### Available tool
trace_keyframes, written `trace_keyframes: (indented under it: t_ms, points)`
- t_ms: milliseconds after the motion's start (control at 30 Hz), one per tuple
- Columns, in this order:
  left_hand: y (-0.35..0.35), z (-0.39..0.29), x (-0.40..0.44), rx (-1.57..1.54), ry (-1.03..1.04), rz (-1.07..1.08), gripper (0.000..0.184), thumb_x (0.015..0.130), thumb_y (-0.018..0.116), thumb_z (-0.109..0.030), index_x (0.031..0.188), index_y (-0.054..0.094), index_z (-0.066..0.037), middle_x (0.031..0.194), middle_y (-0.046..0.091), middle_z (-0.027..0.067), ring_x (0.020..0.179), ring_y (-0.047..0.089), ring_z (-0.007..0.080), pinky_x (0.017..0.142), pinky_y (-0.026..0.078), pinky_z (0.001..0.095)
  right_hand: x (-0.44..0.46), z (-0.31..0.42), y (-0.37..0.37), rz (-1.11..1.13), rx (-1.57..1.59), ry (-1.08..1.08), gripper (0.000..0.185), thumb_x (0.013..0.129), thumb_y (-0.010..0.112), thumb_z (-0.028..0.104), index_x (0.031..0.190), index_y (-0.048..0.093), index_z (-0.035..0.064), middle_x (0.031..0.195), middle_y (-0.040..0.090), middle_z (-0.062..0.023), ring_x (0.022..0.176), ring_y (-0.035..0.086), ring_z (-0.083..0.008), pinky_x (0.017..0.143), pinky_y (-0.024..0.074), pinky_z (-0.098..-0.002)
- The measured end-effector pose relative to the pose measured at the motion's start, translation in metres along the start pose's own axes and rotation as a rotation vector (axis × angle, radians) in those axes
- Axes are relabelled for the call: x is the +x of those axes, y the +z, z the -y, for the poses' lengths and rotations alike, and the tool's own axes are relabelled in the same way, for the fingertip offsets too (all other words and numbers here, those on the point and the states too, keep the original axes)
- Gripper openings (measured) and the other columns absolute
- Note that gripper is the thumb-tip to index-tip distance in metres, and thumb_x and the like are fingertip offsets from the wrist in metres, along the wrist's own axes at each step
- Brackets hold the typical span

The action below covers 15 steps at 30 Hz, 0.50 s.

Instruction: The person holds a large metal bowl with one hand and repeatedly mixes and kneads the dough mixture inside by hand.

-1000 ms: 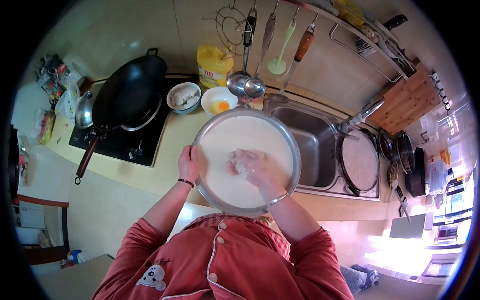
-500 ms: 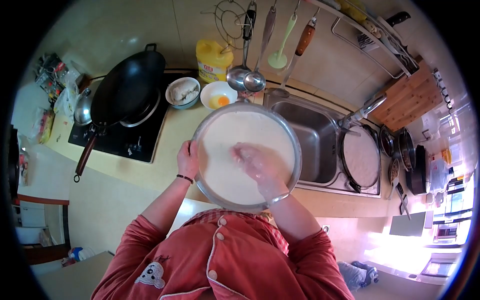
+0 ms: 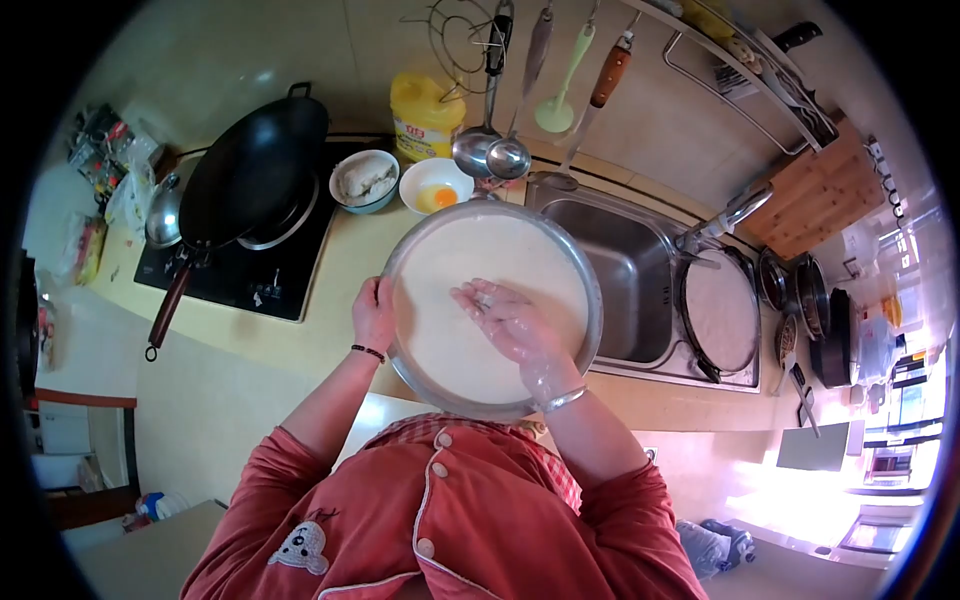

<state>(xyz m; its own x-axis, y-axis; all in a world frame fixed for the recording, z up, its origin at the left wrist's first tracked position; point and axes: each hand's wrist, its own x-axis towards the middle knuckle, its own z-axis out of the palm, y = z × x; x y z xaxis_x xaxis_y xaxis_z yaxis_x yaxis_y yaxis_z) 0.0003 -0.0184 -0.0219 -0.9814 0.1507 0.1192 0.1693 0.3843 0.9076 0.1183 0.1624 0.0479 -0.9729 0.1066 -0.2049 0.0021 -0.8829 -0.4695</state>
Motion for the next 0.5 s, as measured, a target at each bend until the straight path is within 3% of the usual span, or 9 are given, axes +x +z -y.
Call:
trace_keyframes:
  t_ms: [67, 100, 167, 400, 467, 500]
  points:
    - [0.0, 0.0, 0.0, 0.013, -0.001, -0.002, 0.028, 0.088, 0.046, -0.026, 0.089, 0.055, 0.001, 0.07, 0.055, 0.0139, 0.063, 0.053, 0.0234, 0.062, 0.042, 0.0322, -0.002, -0.002, -0.002, 0.045, -0.048, 0.044, 0.039, 0.068, 0.04, -0.017, 0.106, 0.049, -0.0107, 0.108, 0.052, -0.0173, 0.115, 0.042, -0.0336, 0.106, 0.0247, -0.0399]
    - [0.0, 0.0, 0.0, 0.017, -0.001, 0.001, 0.028, 0.088, 0.046, -0.026, 0.089, 0.055, 0.001, 0.07, 0.056, 0.0135, 0.063, 0.053, 0.0226, 0.062, 0.042, 0.0318, -0.002, -0.004, -0.002, 0.045, -0.049, 0.044, 0.039, 0.068, 0.04, -0.017, 0.106, 0.049, -0.0107, 0.108, 0.052, -0.0173, 0.115, 0.042, -0.0336, 0.106, 0.0247, -0.0399]
    - [0.0, 0.001, 0.001, 0.021, 0.001, 0.004, 0.028, 0.088, 0.046, -0.026, 0.089, 0.055, 0.001, 0.07, 0.056, 0.0131, 0.063, 0.053, 0.0217, 0.061, 0.042, 0.0314, 0.0, -0.008, -0.002, 0.116, -0.069, -0.016, 0.037, 0.069, 0.04, -0.017, 0.105, 0.048, -0.0117, 0.112, 0.048, -0.0228, 0.117, 0.039, -0.0345, 0.106, 0.0261, -0.0405]
    - [0.001, 0.003, 0.001, -0.021, -0.008, 0.014, 0.028, 0.088, 0.046, -0.026, 0.089, 0.055, 0.001, 0.071, 0.056, 0.012, 0.064, 0.052, 0.0189, 0.062, 0.042, 0.0301, -0.002, -0.009, 0.0, 0.103, -0.123, 0.001, 0.032, 0.078, 0.045, -0.009, 0.11, 0.049, -0.0084, 0.112, 0.051, -0.0222, 0.117, 0.04, -0.0348, 0.105, 0.0276, -0.0394]
    - [0.001, 0.003, 0.001, -0.016, 0.003, 0.005, 0.028, 0.088, 0.046, -0.026, 0.089, 0.055, 0.001, 0.071, 0.057, 0.012, 0.065, 0.053, 0.0191, 0.062, 0.043, 0.0301, -0.004, -0.009, 0.001, 0.085, -0.168, -0.054, 0.023, 0.083, 0.046, -0.004, 0.105, 0.05, -0.0088, 0.111, 0.05, -0.0221, 0.11, 0.047, -0.0334, 0.099, 0.0366, -0.039]
    - [0.001, 0.003, 0.001, -0.021, 0.006, 0.004, 0.028, 0.088, 0.046, -0.026, 0.089, 0.055, 0.001, 0.071, 0.057, 0.0123, 0.065, 0.053, 0.0194, 0.062, 0.043, 0.0302, -0.005, -0.008, 0.004, 0.086, -0.168, -0.054, 0.023, 0.083, 0.046, -0.004, 0.105, 0.05, -0.0088, 0.111, 0.05, -0.0221, 0.11, 0.047, -0.0334, 0.099, 0.0366, -0.039]
